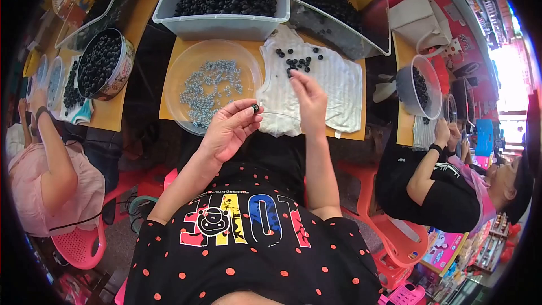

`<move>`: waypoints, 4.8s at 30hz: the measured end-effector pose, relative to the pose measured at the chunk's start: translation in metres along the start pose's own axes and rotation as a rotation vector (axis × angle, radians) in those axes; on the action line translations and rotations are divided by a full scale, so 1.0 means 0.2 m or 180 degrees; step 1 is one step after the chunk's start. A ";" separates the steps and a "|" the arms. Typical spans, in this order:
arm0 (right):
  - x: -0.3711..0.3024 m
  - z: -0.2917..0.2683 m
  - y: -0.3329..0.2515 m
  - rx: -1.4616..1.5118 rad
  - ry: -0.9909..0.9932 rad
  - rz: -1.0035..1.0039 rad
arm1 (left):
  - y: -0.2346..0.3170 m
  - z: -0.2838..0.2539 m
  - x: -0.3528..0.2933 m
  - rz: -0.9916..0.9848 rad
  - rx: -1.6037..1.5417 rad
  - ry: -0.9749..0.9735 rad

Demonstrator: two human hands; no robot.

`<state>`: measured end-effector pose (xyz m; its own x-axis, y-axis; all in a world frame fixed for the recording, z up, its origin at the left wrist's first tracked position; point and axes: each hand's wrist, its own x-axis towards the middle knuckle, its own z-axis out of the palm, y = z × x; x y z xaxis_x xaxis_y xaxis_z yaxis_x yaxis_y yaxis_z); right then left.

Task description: The person assembles small components by picking black caps and small inserts from containers and fitting the inserts into the caps by hand.

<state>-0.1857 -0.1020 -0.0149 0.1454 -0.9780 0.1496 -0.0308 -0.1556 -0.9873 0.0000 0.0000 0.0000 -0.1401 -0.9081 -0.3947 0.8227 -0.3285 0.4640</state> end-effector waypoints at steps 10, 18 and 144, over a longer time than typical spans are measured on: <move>0.19 -0.20 0.24 -0.2505 0.0059 -0.0957 | 0.00 0.01 0.00 -0.0133 -0.0057 -0.0123; 0.12 -0.15 0.12 -0.2100 0.0219 0.0051 | 0.04 0.03 0.04 -0.0100 0.0018 -0.0124; -0.20 0.03 -0.12 0.1383 -0.0419 0.0779 | 0.07 0.16 0.08 0.1171 0.2881 -0.0459</move>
<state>-0.1839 -0.0585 0.0023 0.3094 -0.9484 -0.0689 0.3300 0.1751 -0.9276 -0.0079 -0.0271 0.0260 -0.0752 -0.9967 -0.0316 0.1048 -0.0394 0.9937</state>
